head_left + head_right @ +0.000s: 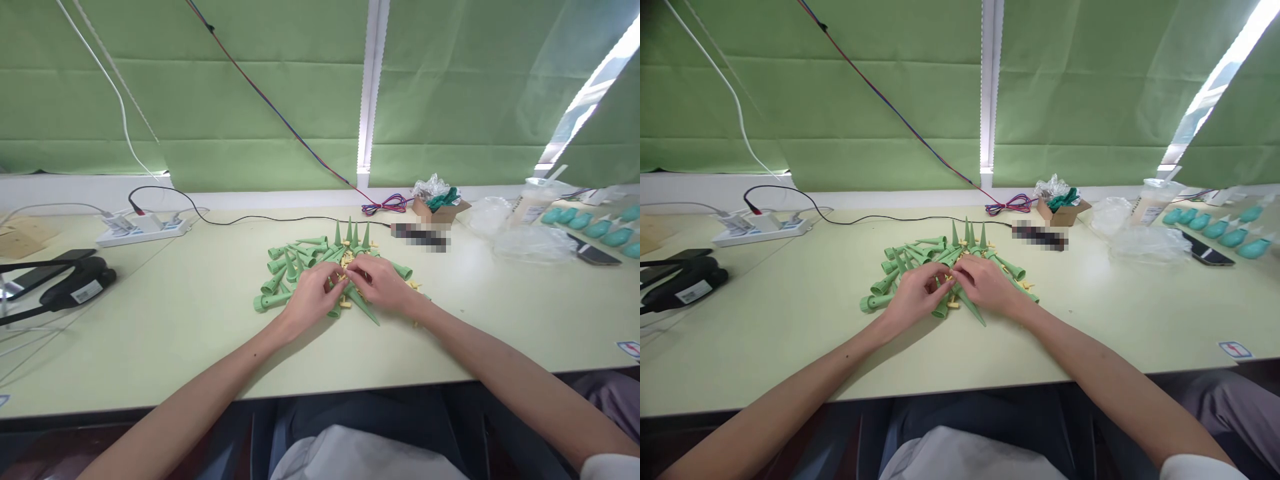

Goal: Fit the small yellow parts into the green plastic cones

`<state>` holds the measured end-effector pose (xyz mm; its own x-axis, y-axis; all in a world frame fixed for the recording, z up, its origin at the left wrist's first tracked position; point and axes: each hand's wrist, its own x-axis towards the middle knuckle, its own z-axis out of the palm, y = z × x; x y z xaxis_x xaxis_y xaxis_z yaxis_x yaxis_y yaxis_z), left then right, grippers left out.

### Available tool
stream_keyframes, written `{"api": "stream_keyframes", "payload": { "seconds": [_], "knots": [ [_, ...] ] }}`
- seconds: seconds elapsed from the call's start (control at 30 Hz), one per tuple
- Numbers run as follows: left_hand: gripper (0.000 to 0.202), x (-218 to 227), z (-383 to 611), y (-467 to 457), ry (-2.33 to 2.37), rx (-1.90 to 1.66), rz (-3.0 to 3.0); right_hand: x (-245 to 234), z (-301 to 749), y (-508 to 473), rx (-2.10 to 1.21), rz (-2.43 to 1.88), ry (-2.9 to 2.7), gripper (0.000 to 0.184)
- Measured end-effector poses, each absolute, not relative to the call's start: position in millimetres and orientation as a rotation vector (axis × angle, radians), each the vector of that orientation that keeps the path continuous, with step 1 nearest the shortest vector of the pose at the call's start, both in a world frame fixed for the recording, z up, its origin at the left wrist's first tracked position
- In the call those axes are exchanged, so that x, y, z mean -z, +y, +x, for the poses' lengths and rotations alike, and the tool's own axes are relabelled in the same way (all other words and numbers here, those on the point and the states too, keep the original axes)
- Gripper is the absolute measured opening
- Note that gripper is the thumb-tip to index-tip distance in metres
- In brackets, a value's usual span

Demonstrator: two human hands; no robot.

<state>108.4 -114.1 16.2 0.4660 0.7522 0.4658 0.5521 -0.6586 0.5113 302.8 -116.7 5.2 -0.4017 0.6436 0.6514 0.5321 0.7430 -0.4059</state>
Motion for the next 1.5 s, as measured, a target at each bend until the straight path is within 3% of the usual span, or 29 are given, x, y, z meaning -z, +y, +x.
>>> {"api": "stream_keyframes", "payload": {
  "seconds": [0.53, 0.8, 1.23, 1.5],
  "knots": [
    [0.013, -19, 109, -116, 1.11, -0.993, 2.442, -6, 300, -118, -0.18, -0.914, -2.067, 0.02],
    [0.019, -23, 110, -116, 1.192, -1.052, 2.242, -6, 300, -114, -0.129, -1.032, -2.008, 0.038],
    [0.031, -25, 110, -114, 1.117, -1.065, 1.812, -8, 301, -117, -0.203, -1.057, -2.086, 0.032],
    [0.028, -27, 111, -113, 1.086, -1.083, 1.651, -8, 300, -117, -0.209, -1.06, -2.079, 0.031]
  ]
}}
